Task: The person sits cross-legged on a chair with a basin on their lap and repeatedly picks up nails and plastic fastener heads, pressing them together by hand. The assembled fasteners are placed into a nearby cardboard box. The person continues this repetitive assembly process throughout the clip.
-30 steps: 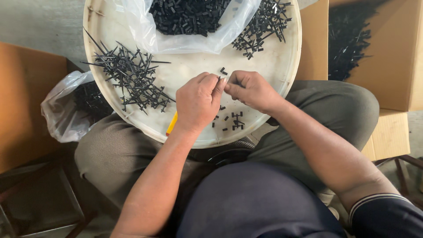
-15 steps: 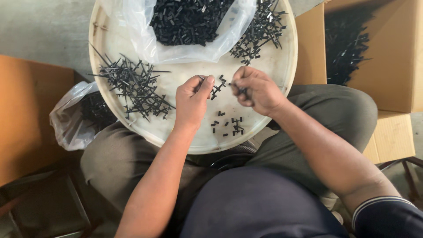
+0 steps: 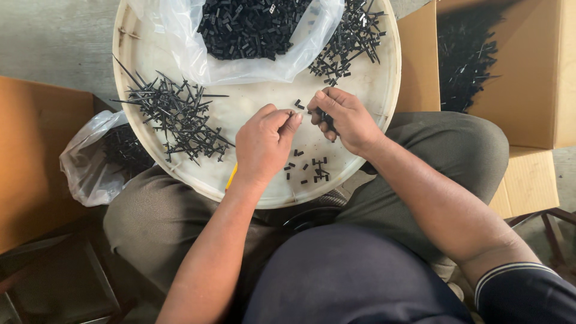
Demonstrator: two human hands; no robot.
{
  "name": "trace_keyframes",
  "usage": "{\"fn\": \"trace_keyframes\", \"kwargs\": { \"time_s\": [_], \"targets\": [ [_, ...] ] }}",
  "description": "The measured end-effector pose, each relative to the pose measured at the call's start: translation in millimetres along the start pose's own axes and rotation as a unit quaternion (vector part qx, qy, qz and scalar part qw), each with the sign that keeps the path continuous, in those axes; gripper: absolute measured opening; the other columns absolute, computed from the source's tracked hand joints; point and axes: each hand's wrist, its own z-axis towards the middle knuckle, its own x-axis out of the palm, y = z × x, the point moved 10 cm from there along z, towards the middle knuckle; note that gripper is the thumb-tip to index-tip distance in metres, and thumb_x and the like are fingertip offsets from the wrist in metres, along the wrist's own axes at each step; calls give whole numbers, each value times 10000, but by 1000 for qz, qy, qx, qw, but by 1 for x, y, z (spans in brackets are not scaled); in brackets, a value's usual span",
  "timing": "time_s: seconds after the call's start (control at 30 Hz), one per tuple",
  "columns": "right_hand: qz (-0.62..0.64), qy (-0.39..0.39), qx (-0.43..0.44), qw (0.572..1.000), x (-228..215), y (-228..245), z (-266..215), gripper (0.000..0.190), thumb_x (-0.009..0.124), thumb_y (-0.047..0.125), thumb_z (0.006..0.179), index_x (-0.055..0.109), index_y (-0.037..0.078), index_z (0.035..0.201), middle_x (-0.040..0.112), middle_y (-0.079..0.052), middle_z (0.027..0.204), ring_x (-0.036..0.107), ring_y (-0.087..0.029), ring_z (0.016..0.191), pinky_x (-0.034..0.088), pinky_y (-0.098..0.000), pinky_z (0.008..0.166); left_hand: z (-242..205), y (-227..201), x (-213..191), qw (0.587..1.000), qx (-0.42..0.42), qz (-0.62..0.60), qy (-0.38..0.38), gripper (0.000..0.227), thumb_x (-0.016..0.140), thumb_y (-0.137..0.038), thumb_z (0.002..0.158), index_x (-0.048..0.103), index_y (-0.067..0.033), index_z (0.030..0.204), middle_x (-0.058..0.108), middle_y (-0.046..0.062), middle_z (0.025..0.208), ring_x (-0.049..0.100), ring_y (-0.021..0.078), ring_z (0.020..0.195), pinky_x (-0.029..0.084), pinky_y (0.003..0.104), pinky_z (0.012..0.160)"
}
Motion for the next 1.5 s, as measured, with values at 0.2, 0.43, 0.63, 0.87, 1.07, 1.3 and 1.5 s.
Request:
{"fn": "trace_keyframes", "kwargs": {
  "time_s": [0.2,0.43,0.63,0.87,1.07,1.3,1.5],
  "targets": [
    [-28,9,-9,1000,1,2,1,306,567,337,1062,630,39,1025,618,-25,828,541,-66,654,438,-216,529,2,-7,-4,998,24,54,1,135,652,-204,1004,728,-92,1007,666,40,874,655,267,697,496,392,593],
    [-61,1,-27,998,1,6,1,317,605,354,1037,635,39,1051,638,-18,843,547,-54,665,460,-218,537,2,-5,-4,999,22,24,-2,140,603,-183,1053,678,-66,1041,660,52,942,652,277,718,506,392,618],
    [-91,27,-36,995,9,9,-4,300,653,336,1003,642,53,1102,649,0,858,545,-40,679,458,-205,552,1,-10,2,998,49,-3,29,142,573,-167,1043,669,-65,1068,659,62,934,663,276,725,501,386,620],
    [-221,45,-103,969,19,18,-8,245,704,280,994,638,48,1039,635,34,816,504,-26,656,449,-215,563,0,-12,-2,996,63,-62,15,134,562,-161,1081,641,-60,1043,692,65,985,670,298,804,521,386,671],
    [-156,20,-57,986,8,1,-3,298,618,305,1060,590,66,883,551,33,689,445,-35,589,376,-217,502,-6,-35,-1,990,141,5,8,70,628,-129,1026,639,-62,1039,654,67,918,671,296,829,518,404,668],
    [-20,-33,8,999,-6,-11,2,333,590,321,1069,560,75,847,496,26,664,416,-59,532,335,-220,442,-11,-51,-7,977,205,60,-18,102,667,-87,961,627,-63,1052,621,63,903,654,269,805,518,392,669],
    [85,79,50,992,17,-6,-4,155,578,222,964,627,77,943,655,-21,765,568,-92,595,403,-219,485,-5,-34,-18,988,139,37,-53,63,657,-84,1009,626,-66,1061,621,65,904,645,278,783,499,392,650]
  ]
}}
